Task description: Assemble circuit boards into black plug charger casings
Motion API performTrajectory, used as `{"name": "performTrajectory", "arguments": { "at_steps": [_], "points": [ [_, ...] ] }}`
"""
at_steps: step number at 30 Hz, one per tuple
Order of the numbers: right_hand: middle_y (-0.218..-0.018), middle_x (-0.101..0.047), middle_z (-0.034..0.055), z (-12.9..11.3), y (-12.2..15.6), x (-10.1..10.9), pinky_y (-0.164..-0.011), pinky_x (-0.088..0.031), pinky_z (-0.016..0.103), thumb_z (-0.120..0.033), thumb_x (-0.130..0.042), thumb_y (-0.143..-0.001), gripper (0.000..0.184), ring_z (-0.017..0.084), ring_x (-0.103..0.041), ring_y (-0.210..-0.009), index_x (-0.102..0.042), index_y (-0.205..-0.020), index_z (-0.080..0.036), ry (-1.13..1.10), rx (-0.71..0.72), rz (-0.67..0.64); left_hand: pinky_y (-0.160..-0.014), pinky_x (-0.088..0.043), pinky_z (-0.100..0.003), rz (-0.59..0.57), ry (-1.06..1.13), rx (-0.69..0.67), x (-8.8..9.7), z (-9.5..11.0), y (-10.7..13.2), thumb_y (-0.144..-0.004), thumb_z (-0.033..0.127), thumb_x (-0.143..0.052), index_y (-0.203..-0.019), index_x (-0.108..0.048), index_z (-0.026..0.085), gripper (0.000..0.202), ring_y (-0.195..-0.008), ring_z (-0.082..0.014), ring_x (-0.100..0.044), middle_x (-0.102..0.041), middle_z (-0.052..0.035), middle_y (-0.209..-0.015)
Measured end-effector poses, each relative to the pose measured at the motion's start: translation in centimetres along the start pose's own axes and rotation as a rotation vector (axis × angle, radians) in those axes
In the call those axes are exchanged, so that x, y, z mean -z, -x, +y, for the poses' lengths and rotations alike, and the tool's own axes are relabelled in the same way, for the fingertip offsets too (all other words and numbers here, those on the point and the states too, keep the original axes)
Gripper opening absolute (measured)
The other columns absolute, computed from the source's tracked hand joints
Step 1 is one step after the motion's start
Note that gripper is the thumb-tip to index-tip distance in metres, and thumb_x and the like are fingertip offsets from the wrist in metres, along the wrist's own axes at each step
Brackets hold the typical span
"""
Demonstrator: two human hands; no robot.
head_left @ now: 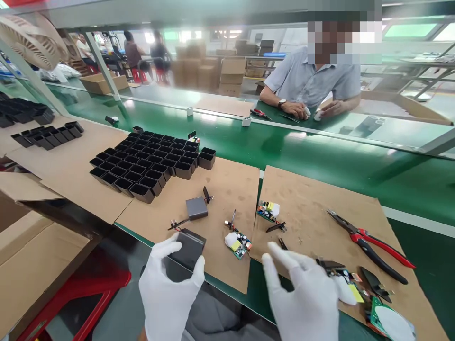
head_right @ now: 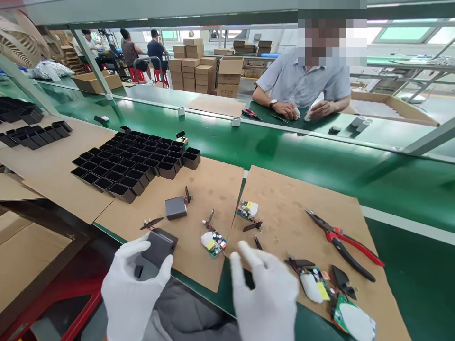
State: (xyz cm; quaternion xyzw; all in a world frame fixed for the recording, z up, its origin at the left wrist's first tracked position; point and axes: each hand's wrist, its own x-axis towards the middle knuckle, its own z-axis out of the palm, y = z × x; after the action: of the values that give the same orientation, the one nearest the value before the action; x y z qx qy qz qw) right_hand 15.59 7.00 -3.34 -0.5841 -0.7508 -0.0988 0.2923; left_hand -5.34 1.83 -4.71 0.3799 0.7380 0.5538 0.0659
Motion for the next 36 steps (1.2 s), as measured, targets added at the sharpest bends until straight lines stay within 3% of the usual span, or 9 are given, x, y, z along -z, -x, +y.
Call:
{"name": "performTrajectory", "arguments": {
  "at_steps": [3,5,11,14,19,26,28,31,36],
  "points": [
    [-0.116,-0.078,0.0080,-4.3,0.5,-0.3,-0.090,-0.061,0.038,-0.034,-0.058,-0.105,0.025,0.025,-0.075,-0.108,-0.071,-0.125,-0.025,-0.450,0.028,-0.133,-0.099,-0.057,-0.049,0.066,-0.219,-0.333,-1.0,-1.0,0.1,-0.082,0.019,-0.081,-0.120,-0.065,0.024,0.042,-0.114,-0.0316,-0.071,-0.073,-0.0119,-0.122],
    [-0.126,-0.077,0.0073,-6.6,0.7,-1.1,-0.100,-0.062,0.039,-0.033,-0.058,-0.105,0.029,0.025,-0.073,-0.121,-0.068,-0.131,-0.026,-0.565,0.022,-0.214,-0.100,-0.058,-0.049,0.032,-0.231,-0.392,-1.2,-1.4,0.3,-0.086,0.017,-0.077,-0.130,-0.062,0.025,0.047,-0.117,-0.0309,-0.069,-0.070,-0.0123,-0.125],
    [-0.125,-0.078,0.0091,-8.4,-0.9,-2.6,-0.108,-0.060,0.046,-0.030,-0.066,-0.098,0.032,0.028,-0.074,-0.119,-0.069,-0.129,-0.023,-0.626,-0.069,-0.404,-0.087,-0.068,-0.039,0.019,0.127,-0.134,-0.7,-2.6,0.6,-0.079,0.017,-0.079,-0.123,-0.060,0.022,0.048,-0.104,-0.0241,-0.075,-0.059,-0.0100,-0.126],
    [-0.119,-0.078,0.0113,-8.4,-1.6,-2.6,-0.101,-0.063,0.043,-0.026,-0.069,-0.095,0.031,0.028,-0.077,-0.111,-0.071,-0.126,-0.020,-0.626,-0.059,-0.457,-0.090,-0.068,-0.037,-0.129,0.247,0.045,-0.8,-2.8,-0.3,-0.075,0.014,-0.080,-0.114,-0.061,0.021,0.044,-0.102,-0.0228,-0.076,-0.063,-0.0058,-0.115],
    [-0.106,-0.079,0.0069,-7.6,-2.6,-2.2,-0.089,-0.064,0.040,-0.025,-0.062,-0.101,0.018,0.026,-0.078,-0.098,-0.075,-0.113,-0.024,-0.523,-0.007,-0.538,-0.097,-0.063,-0.042,-0.325,0.214,-0.064,-1.2,-2.0,-2.1,-0.078,0.015,-0.074,-0.099,-0.065,0.023,0.024,-0.117,-0.0271,-0.072,-0.069,-0.0075,-0.118],
    [-0.090,-0.075,0.0002,-6.2,-5.1,-0.9,-0.072,-0.061,0.028,-0.024,-0.063,-0.100,0.009,0.017,-0.075,-0.079,-0.069,-0.094,-0.025,-0.520,0.205,-0.320,-0.087,-0.063,-0.043,-0.557,0.165,-0.009,-2.2,-2.2,-4.8,-0.068,0.018,-0.086,-0.117,-0.061,0.024,0.055,-0.095,-0.0259,-0.075,-0.075,-0.0054,-0.105],
    [-0.094,-0.076,0.0022,-6.8,-4.4,-1.5,-0.072,-0.061,0.030,-0.030,-0.061,-0.104,0.010,0.018,-0.075,-0.081,-0.070,-0.104,-0.024,-0.453,0.259,-0.200,-0.084,-0.063,-0.043,-0.520,0.129,-0.056,-2.6,-2.5,-4.9,-0.068,0.021,-0.086,-0.118,-0.063,0.025,0.055,-0.094,-0.0262,-0.075,-0.074,-0.0059,-0.106],
    [-0.113,-0.078,0.0122,-8.0,-1.8,-3.3,-0.084,-0.061,0.040,-0.043,-0.056,-0.107,0.035,0.028,-0.076,-0.100,-0.067,-0.129,-0.017,-0.246,0.256,0.014,-0.079,-0.064,-0.043,-0.403,0.065,-0.143,-3.3,-2.6,-4.2,-0.071,0.031,-0.084,-0.111,-0.064,0.023,0.045,-0.089,-0.0262,-0.075,-0.073,-0.0049,-0.099],
    [-0.116,-0.079,0.0102,-8.8,0.9,-6.0,-0.089,-0.060,0.038,-0.036,-0.053,-0.110,0.034,0.026,-0.076,-0.103,-0.067,-0.135,-0.018,-0.215,0.157,0.095,-0.067,-0.061,-0.036,-0.194,-0.027,-0.200,-3.9,-2.3,-2.7,-0.088,0.028,-0.066,-0.097,-0.062,0.023,0.011,-0.073,-0.0214,-0.072,-0.070,-0.0027,-0.084]
  ]
}}
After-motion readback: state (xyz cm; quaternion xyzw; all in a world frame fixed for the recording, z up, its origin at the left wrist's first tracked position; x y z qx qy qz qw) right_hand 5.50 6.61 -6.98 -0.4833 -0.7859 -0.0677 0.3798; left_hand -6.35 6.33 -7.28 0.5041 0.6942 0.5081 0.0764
